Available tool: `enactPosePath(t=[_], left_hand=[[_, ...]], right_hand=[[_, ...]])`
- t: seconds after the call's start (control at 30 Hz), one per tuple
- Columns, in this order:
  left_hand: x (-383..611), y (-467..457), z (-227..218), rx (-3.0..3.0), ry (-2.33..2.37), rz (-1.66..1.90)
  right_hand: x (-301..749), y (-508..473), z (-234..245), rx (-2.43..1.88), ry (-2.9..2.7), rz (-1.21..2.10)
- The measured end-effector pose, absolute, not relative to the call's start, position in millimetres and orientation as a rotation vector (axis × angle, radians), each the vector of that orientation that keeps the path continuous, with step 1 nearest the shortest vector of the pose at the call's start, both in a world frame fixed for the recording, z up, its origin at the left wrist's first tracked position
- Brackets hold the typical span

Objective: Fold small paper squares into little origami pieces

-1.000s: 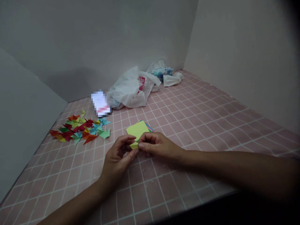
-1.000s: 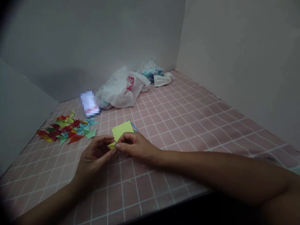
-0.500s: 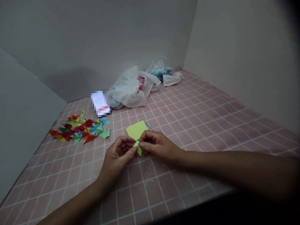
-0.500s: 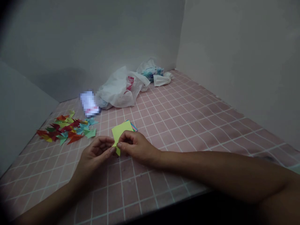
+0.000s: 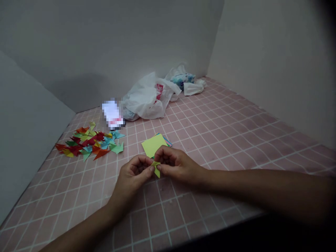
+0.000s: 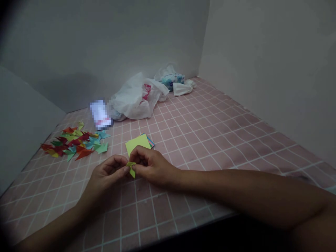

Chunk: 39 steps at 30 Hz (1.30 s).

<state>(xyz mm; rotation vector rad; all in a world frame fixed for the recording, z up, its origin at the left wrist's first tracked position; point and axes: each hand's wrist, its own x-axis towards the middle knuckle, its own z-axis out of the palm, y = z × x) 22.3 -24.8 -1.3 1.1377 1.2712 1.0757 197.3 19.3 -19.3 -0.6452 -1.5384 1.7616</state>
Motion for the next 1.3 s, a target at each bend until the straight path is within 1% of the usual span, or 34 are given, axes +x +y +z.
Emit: enactPosePath(t=[0.3,0.43,0.63,0.83,1.0,1.1,1.3], left_hand=[[24.3,-28.3,-0.3,1.006,1.214,1.085],[25.9,-29.4,1.6,1.173,1.253,1.095],[27.9,-28.3,1.1,1.298,1.25,1.113],[25.7,-29.1,-1.7,1.165,1.242,1.081],[23.0,-30.4,-5.0,1.066,1.207,1.063],[22.2,-31.1,-5.4,1.034,1.181,1.065],[21.8,-28.6,-7.0,0.942,1.143,1.032]], right_hand=[[199.4,17.7,-17.3,-0.631,-1.519,1.741],[197.5,17.5,-15.8,-0.673,-1.494,1.806],[195.0,15.0,-16.9,-0.736,-1.441,1.809],[196.0,15.0,-14.1,-0.665,-1.285,1.968],[196.4,16.5,-16.9,-0.616,-1.269,1.972],[197.4,16.8,-18.0,-0.596,-1.372,1.883],[200.9,17.8,-18.5,-0.588,-1.689,1.464]])
